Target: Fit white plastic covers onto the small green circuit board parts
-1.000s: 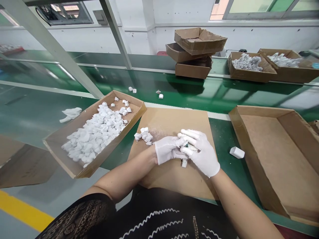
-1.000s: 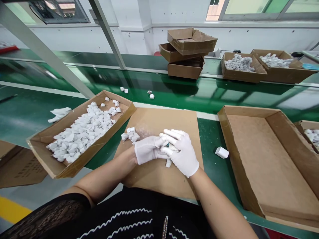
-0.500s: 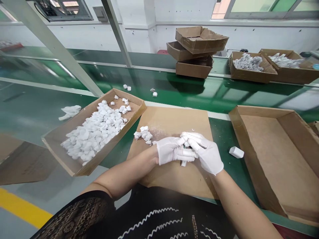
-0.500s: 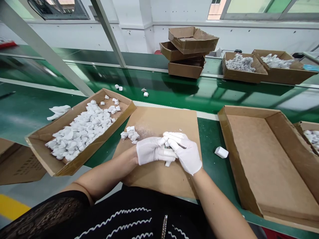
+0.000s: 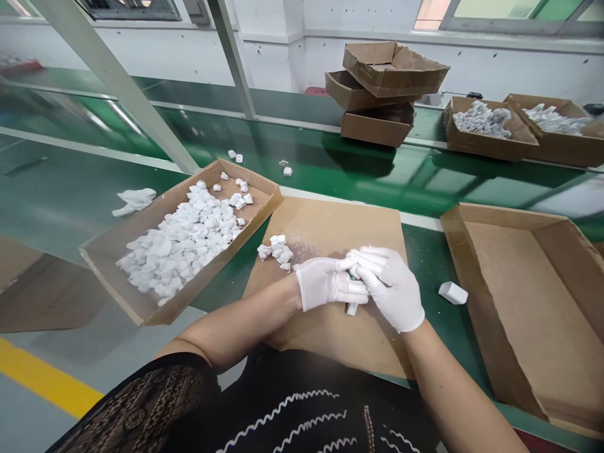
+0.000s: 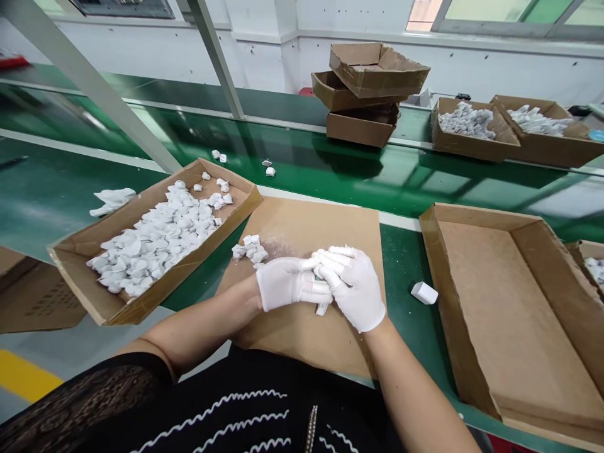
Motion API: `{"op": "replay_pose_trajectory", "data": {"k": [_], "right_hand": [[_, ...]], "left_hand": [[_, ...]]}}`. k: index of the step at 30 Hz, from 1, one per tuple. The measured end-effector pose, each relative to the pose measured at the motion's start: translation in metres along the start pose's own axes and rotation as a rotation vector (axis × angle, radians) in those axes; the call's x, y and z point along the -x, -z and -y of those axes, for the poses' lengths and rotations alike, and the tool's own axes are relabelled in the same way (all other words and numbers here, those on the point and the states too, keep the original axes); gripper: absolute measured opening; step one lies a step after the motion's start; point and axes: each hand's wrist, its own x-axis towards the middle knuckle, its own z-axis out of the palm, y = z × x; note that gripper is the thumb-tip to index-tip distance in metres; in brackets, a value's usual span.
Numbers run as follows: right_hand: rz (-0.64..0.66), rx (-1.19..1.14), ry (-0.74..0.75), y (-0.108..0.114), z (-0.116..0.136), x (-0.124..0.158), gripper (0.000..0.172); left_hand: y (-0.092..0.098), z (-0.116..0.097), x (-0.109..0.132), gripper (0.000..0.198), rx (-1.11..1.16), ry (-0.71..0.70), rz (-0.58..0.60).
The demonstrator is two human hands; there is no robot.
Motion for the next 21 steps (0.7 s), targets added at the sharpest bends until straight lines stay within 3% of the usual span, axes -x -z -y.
{"op": "replay_pose_trajectory", "data": {"k": [7, 12, 15, 19, 21], "right_hand": [[0.100, -0.190, -0.398, 0.006, 0.012, 0.008, 0.033], [0.086, -0.359, -0.503, -0.002, 0.009, 0.008, 0.028], [0.066, -0.165, -0.387, -0.009, 0.006, 0.008, 0.030], [-0.009, 0.250, -0.017, -0.017, 0.006, 0.009, 0.043], [-0.024, 0.438, 0.082, -0.022, 0.008, 0.011, 0.050]], "left_hand": [[-0.002, 0.000, 0.004, 0.040, -0.093, -0.042, 0.011], [-0.006, -0.007, 0.002, 0.031, -0.031, 0.030, 0.006], [-0.011, -0.007, 0.003, 0.031, -0.123, -0.065, -0.018], [-0.017, -0.003, 0.005, 0.026, -0.199, -0.167, -0.054], [-0.014, 0.000, 0.003, 0.018, -0.146, -0.195, -0.105]]}}
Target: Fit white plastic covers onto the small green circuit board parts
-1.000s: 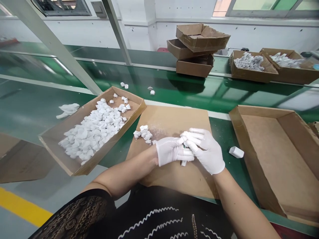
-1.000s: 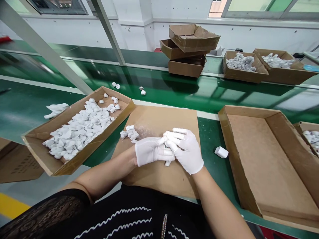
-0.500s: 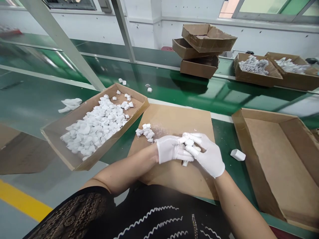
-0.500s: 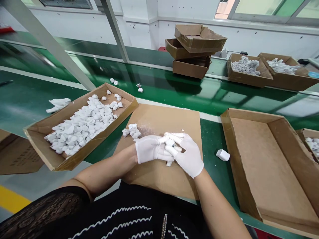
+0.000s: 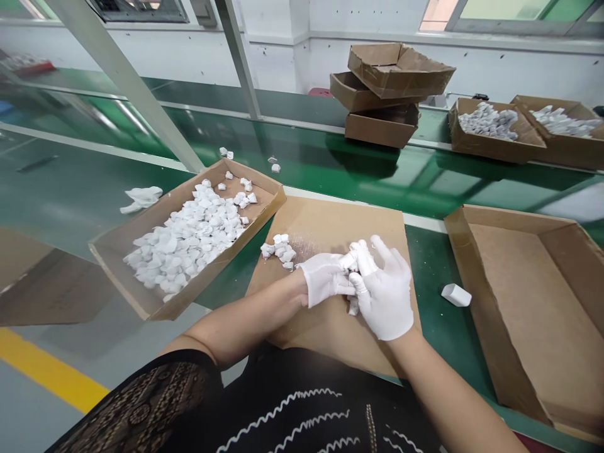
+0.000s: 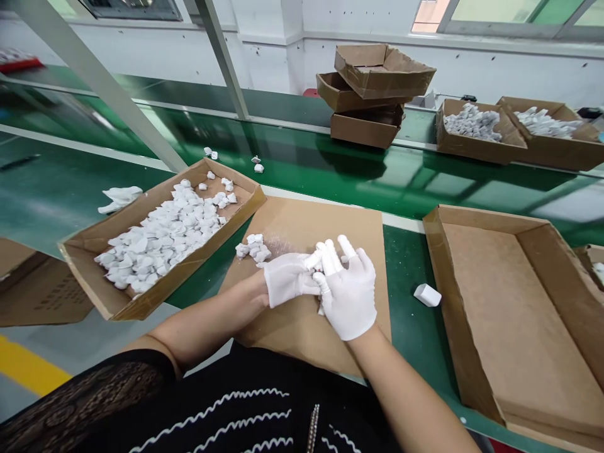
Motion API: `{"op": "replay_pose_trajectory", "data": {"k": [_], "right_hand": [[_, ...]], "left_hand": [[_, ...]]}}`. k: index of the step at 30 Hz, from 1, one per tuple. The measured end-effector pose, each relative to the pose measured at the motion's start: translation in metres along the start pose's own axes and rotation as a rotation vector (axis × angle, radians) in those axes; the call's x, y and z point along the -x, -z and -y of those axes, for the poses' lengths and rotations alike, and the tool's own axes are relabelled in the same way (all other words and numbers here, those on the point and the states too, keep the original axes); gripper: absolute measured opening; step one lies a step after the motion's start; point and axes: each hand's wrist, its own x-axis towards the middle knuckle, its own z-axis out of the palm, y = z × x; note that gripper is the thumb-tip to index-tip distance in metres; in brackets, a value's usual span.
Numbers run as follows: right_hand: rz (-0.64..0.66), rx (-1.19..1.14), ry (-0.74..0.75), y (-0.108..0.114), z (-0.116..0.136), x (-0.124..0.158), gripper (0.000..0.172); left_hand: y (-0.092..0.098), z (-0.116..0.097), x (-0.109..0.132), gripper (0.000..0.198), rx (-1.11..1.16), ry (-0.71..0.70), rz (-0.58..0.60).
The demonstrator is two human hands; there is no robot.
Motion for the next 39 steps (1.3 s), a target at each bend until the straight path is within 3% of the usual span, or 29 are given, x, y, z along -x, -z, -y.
{"op": "replay_pose_trajectory", "data": {"k": [4, 10, 12, 17, 22, 26, 32, 35, 39], "right_hand": [[0.008, 0.040, -0.031, -0.006, 0.006, 0.004, 0.057], [0.232, -0.709, -0.465, 0.009, -0.005, 0.003, 0.050], [0.247, -0.837, -0.519, 0.014, -0.009, 0.003, 0.053], [0.133, -0.557, -0.466, 0.013, -0.006, 0.005, 0.037], [0.032, -0.403, -0.239, 0.013, 0.000, -0.001, 0.043], [0.041, -0.389, -0.254, 0.015, 0.000, 0.000, 0.046], [0.005, -0.486, -0.371, 0.014, -0.006, 0.009, 0.045], [0.095, -0.515, -0.409, 0.021, -0.012, 0.005, 0.044], [0.309, -0.653, -0.380, 0.033, -0.019, -0.003, 0.061]], "left_hand": [[0.008, 0.005, -0.005, 0.011, 0.069, -0.038, -0.128], [0.009, -0.004, -0.003, 0.024, -0.047, 0.052, 0.017], [0.008, -0.008, -0.002, 0.031, -0.076, 0.099, 0.028], [0.004, -0.015, 0.001, 0.035, -0.048, 0.157, -0.043], [-0.013, -0.016, 0.005, 0.040, -0.336, 0.099, -0.059], [-0.021, -0.014, 0.008, 0.045, -0.387, 0.071, -0.149], [-0.008, -0.025, 0.009, 0.034, -0.250, 0.124, 0.167], [0.002, -0.022, 0.006, 0.032, -0.198, 0.077, 0.202], [0.008, -0.013, 0.002, 0.035, -0.201, 0.095, 0.194]]}}
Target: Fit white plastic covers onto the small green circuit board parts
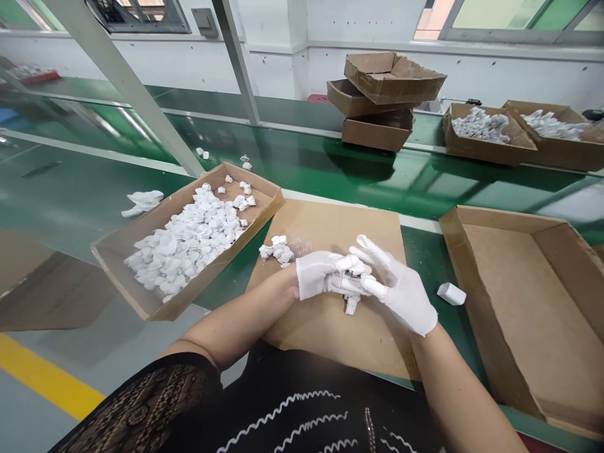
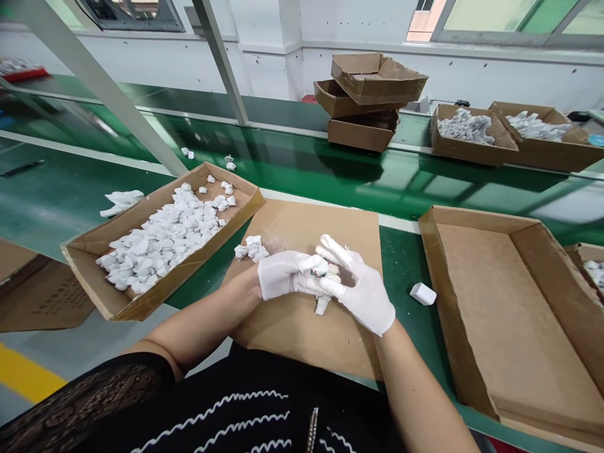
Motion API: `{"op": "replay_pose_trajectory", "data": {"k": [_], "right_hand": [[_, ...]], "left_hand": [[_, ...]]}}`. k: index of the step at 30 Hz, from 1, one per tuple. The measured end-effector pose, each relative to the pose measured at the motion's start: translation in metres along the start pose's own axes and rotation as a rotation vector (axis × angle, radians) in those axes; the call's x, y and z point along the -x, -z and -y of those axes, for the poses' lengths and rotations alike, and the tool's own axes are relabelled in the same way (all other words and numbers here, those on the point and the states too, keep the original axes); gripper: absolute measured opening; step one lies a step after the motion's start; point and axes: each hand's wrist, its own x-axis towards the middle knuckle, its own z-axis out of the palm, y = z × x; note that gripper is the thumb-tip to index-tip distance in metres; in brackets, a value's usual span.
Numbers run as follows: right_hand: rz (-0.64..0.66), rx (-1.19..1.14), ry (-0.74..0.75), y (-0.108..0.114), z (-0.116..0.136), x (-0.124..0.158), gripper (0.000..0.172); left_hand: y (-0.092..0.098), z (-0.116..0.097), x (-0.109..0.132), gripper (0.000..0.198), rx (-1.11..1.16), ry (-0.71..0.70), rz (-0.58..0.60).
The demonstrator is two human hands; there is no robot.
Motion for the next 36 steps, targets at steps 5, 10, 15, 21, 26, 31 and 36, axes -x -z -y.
{"op": "replay_pose_trajectory", "data": {"k": [5, 10, 15, 21, 26, 31, 36], "right_hand": [[-0.056, -0.020, 0.031, -0.004, 0.004, 0.000, 0.034], [-0.288, 0.152, 0.078, -0.020, 0.002, 0.000, 0.026], [-0.154, 0.221, 0.216, -0.019, -0.002, -0.006, 0.035], [-0.120, 0.355, 0.345, -0.024, -0.015, -0.011, 0.060], [-0.195, 0.619, 0.370, -0.033, -0.018, -0.011, 0.063], [-0.227, 0.727, 0.378, -0.038, -0.016, -0.008, 0.066], [-0.174, 0.336, 0.151, -0.035, -0.011, -0.004, 0.057]], "left_hand": [[-0.001, 0.003, -0.003, 0.034, 0.092, 0.113, 0.049], [0.000, -0.001, -0.003, 0.036, 0.252, 0.124, 0.046], [-0.001, -0.001, -0.006, 0.042, 0.154, 0.114, 0.003], [0.007, 0.014, -0.013, 0.026, 0.127, -0.054, -0.042], [0.008, 0.016, -0.016, 0.028, 0.180, -0.096, -0.183], [-0.004, 0.001, -0.012, 0.032, 0.212, -0.016, -0.159], [-0.010, 0.001, -0.010, 0.034, 0.129, -0.055, -0.156]]}}
